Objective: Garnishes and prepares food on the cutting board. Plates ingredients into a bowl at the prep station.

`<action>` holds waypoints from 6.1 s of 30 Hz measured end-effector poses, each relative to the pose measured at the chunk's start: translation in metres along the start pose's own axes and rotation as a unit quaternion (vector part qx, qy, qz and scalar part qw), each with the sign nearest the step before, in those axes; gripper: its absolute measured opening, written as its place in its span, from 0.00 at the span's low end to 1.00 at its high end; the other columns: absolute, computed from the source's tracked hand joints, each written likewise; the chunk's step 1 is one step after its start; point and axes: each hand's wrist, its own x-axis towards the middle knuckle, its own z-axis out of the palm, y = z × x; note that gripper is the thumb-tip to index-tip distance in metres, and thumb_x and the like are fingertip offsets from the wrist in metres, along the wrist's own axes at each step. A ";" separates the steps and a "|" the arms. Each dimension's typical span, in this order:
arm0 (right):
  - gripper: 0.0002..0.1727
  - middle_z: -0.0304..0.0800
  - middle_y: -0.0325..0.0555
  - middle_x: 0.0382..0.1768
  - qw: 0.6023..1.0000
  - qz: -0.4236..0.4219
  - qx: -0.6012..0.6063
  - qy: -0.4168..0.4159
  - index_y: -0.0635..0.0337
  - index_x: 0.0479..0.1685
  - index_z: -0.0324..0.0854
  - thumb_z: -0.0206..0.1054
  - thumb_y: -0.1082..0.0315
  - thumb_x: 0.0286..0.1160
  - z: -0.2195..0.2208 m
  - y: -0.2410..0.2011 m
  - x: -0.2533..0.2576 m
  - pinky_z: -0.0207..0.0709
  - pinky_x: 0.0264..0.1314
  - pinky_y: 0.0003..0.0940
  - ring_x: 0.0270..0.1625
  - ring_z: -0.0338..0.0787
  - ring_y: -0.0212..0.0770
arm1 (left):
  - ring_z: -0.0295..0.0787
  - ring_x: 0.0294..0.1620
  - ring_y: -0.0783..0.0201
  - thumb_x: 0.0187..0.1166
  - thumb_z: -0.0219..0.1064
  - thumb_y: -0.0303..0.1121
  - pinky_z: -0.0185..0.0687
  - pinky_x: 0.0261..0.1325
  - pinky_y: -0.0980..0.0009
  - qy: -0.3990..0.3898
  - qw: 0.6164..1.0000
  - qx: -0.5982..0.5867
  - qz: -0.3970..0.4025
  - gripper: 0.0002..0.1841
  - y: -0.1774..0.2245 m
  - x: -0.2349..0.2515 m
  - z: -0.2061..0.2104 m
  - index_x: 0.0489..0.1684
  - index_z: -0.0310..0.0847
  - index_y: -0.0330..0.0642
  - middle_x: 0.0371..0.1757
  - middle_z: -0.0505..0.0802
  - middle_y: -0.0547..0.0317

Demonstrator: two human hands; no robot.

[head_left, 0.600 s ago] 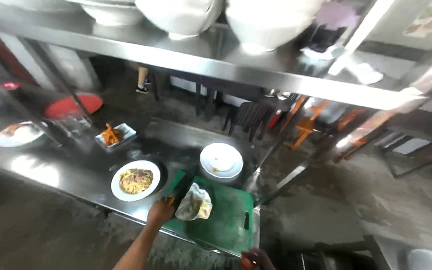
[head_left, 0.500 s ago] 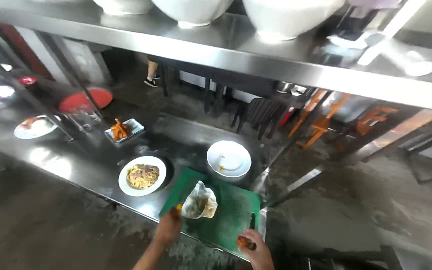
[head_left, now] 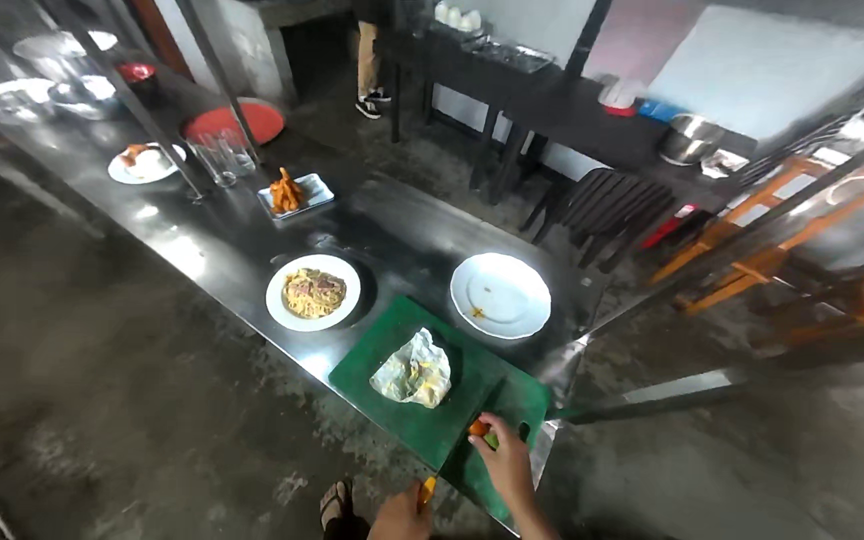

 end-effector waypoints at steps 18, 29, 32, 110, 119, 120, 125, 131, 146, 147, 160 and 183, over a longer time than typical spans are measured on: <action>0.14 0.91 0.57 0.54 0.994 -0.101 0.013 0.024 0.65 0.52 0.89 0.76 0.73 0.67 -0.003 0.014 0.000 0.84 0.65 0.55 0.59 0.91 0.54 | 0.92 0.60 0.39 0.86 0.56 0.43 0.87 0.59 0.39 0.013 0.997 0.062 -0.044 0.23 0.014 -0.058 0.014 0.77 0.72 0.46 0.58 0.92 0.40; 0.14 0.91 0.56 0.53 0.992 -0.125 -0.001 0.010 0.65 0.52 0.88 0.76 0.74 0.67 -0.005 0.016 0.005 0.85 0.63 0.52 0.58 0.91 0.52 | 0.93 0.59 0.41 0.84 0.57 0.40 0.88 0.58 0.41 0.025 0.996 0.067 -0.055 0.24 0.018 -0.064 0.018 0.79 0.72 0.48 0.62 0.91 0.43; 0.15 0.91 0.56 0.55 0.993 -0.116 -0.001 -0.006 0.65 0.53 0.88 0.76 0.74 0.67 -0.007 0.015 0.006 0.85 0.65 0.55 0.60 0.90 0.53 | 0.91 0.61 0.39 0.85 0.57 0.41 0.86 0.60 0.39 0.010 0.996 0.057 -0.069 0.23 0.022 -0.066 0.012 0.77 0.72 0.45 0.63 0.90 0.40; 0.21 0.91 0.58 0.55 0.983 -0.150 -0.104 -0.008 0.63 0.57 0.87 0.82 0.71 0.62 -0.008 0.014 -0.023 0.87 0.61 0.55 0.58 0.92 0.57 | 0.93 0.58 0.37 0.89 0.53 0.39 0.88 0.56 0.39 0.017 0.993 0.067 -0.094 0.22 -0.003 -0.109 0.038 0.80 0.68 0.47 0.58 0.92 0.39; 0.21 0.91 0.56 0.56 0.986 -0.144 -0.080 -0.013 0.61 0.59 0.87 0.79 0.71 0.64 -0.006 0.021 -0.021 0.88 0.60 0.53 0.56 0.93 0.54 | 0.93 0.60 0.38 0.90 0.52 0.39 0.88 0.57 0.39 -0.007 0.992 0.052 -0.114 0.21 0.003 -0.087 0.039 0.80 0.67 0.48 0.56 0.94 0.41; 0.20 0.92 0.55 0.56 0.987 -0.139 -0.078 -0.017 0.60 0.59 0.87 0.79 0.69 0.66 -0.007 0.021 -0.021 0.88 0.59 0.53 0.56 0.93 0.53 | 0.92 0.60 0.38 0.90 0.53 0.40 0.87 0.58 0.38 -0.013 0.991 0.048 -0.123 0.22 -0.001 -0.085 0.040 0.80 0.67 0.49 0.56 0.93 0.41; 0.19 0.89 0.54 0.62 0.981 -0.150 -0.106 -0.060 0.55 0.62 0.88 0.76 0.64 0.73 -0.011 0.021 -0.016 0.87 0.62 0.54 0.62 0.91 0.54 | 0.92 0.60 0.36 0.89 0.54 0.41 0.86 0.58 0.36 -0.038 0.989 0.031 -0.141 0.22 -0.018 -0.086 0.040 0.80 0.66 0.48 0.57 0.93 0.40; 0.22 0.84 0.53 0.66 0.967 -0.189 -0.127 -0.110 0.39 0.71 0.87 0.71 0.66 0.78 -0.017 0.017 -0.008 0.86 0.65 0.50 0.65 0.87 0.52 | 0.92 0.60 0.37 0.89 0.54 0.41 0.87 0.57 0.37 -0.037 0.990 0.034 -0.136 0.21 -0.016 -0.086 0.036 0.78 0.67 0.48 0.56 0.93 0.40; 0.22 0.91 0.57 0.56 0.985 -0.139 -0.096 -0.043 0.64 0.60 0.86 0.81 0.71 0.64 -0.014 0.019 -0.013 0.89 0.58 0.53 0.54 0.93 0.54 | 0.93 0.57 0.37 0.90 0.53 0.41 0.88 0.55 0.39 -0.021 0.992 0.043 -0.113 0.20 0.001 -0.111 0.037 0.77 0.69 0.45 0.53 0.94 0.40; 0.22 0.91 0.57 0.56 0.984 -0.142 -0.095 -0.040 0.64 0.59 0.86 0.81 0.72 0.63 -0.014 0.020 -0.013 0.89 0.58 0.53 0.54 0.93 0.54 | 0.94 0.57 0.38 0.90 0.53 0.41 0.88 0.55 0.39 -0.022 0.992 0.041 -0.115 0.20 0.003 -0.111 0.037 0.76 0.69 0.45 0.53 0.94 0.40; 0.16 0.85 0.52 0.65 0.965 -0.188 -0.141 -0.116 0.48 0.62 0.90 0.71 0.68 0.76 -0.019 0.017 -0.001 0.86 0.66 0.50 0.66 0.87 0.51 | 0.92 0.61 0.36 0.89 0.54 0.41 0.86 0.58 0.36 -0.038 0.988 0.032 -0.143 0.22 -0.008 -0.084 0.042 0.80 0.67 0.48 0.58 0.92 0.39; 0.25 0.84 0.56 0.72 0.977 -0.043 -0.193 -0.075 0.54 0.72 0.85 0.71 0.56 0.78 -0.014 -0.044 0.005 0.76 0.78 0.56 0.76 0.81 0.58 | 0.80 0.73 0.35 0.90 0.56 0.33 0.85 0.67 0.43 0.195 0.964 0.175 0.034 0.22 0.047 0.061 -0.021 0.83 0.70 0.48 0.74 0.81 0.37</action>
